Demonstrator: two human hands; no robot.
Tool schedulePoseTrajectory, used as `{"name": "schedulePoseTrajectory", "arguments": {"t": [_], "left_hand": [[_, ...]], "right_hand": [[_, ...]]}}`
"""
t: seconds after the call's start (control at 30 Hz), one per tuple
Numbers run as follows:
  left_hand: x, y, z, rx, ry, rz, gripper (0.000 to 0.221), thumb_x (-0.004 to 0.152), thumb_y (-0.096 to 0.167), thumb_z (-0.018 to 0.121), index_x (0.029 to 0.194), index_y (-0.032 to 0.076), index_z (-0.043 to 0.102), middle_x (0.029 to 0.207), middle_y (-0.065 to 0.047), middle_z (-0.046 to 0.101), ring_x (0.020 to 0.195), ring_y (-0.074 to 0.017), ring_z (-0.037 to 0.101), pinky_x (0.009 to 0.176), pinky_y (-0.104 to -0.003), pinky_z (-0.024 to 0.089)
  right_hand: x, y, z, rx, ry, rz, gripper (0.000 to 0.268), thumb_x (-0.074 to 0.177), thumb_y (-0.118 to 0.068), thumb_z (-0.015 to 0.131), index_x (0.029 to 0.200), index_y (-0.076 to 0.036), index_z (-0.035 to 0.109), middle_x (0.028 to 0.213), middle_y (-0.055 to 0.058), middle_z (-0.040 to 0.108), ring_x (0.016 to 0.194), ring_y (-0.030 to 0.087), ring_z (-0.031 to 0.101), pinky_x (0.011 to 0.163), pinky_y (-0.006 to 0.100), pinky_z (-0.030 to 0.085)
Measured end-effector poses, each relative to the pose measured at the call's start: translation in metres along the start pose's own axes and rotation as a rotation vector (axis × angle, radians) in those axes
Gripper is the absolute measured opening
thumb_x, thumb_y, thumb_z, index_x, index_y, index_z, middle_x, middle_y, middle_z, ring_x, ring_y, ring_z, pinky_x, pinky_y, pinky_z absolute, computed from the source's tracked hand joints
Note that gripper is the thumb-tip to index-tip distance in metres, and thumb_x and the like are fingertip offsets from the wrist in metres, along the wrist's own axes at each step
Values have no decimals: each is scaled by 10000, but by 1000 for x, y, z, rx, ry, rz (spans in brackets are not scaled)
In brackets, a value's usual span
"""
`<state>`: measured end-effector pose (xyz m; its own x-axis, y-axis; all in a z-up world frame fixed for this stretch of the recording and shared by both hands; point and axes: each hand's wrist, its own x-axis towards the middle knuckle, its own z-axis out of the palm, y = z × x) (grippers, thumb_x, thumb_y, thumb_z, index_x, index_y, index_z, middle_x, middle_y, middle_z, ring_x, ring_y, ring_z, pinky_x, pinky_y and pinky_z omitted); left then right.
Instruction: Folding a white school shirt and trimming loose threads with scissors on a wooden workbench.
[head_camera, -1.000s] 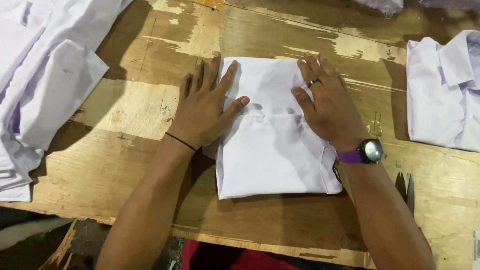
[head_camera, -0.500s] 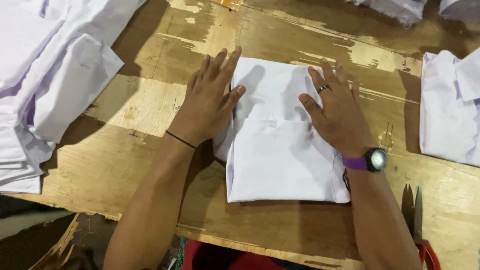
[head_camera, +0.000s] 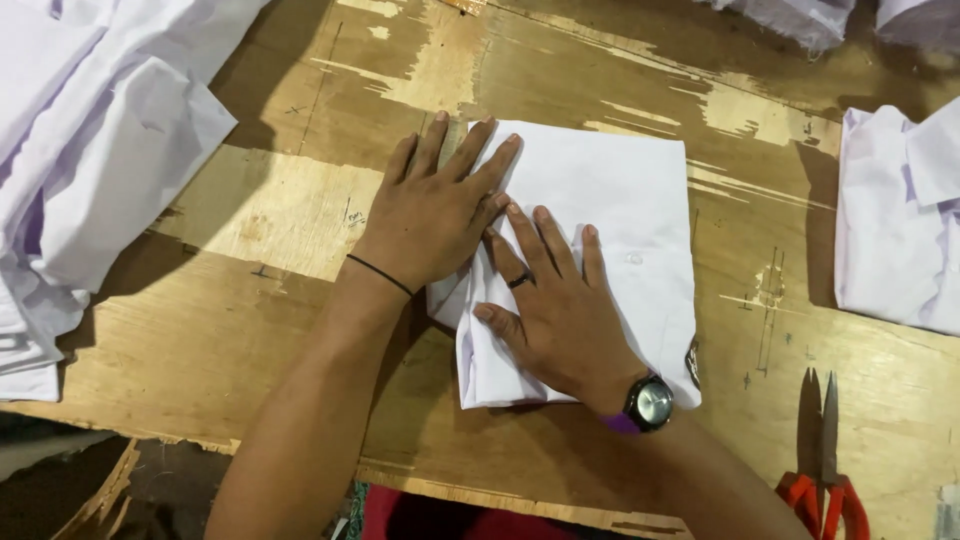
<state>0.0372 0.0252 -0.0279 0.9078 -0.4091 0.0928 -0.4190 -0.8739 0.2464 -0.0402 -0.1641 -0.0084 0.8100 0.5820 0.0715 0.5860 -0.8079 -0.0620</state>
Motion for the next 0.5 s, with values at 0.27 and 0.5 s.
{"name": "schedulePoseTrajectory", "arguments": {"t": [0.27,0.5], "left_hand": [[4,-16,-34,-863,53,-156,563,1081,140,354,1637,116,264,876,-67,562,842,-214,528,847,-366,417],[7,-27,-22,-708,172,-159,234,955,177,591,1127,44,677,1331,-148,600,1248,-320,600,1014,-440,469]], "right_hand": [[-13,-23,-16,31,132,-91,777,1031,-657,275,1571,-109,391,1654,148,375,1544,400,322,1182,736,204],[-30,-45,-23,141,205,-61,613,899,-594,714,1248,-104,598,1251,112,609,1077,333,552,853,461,438]]}}
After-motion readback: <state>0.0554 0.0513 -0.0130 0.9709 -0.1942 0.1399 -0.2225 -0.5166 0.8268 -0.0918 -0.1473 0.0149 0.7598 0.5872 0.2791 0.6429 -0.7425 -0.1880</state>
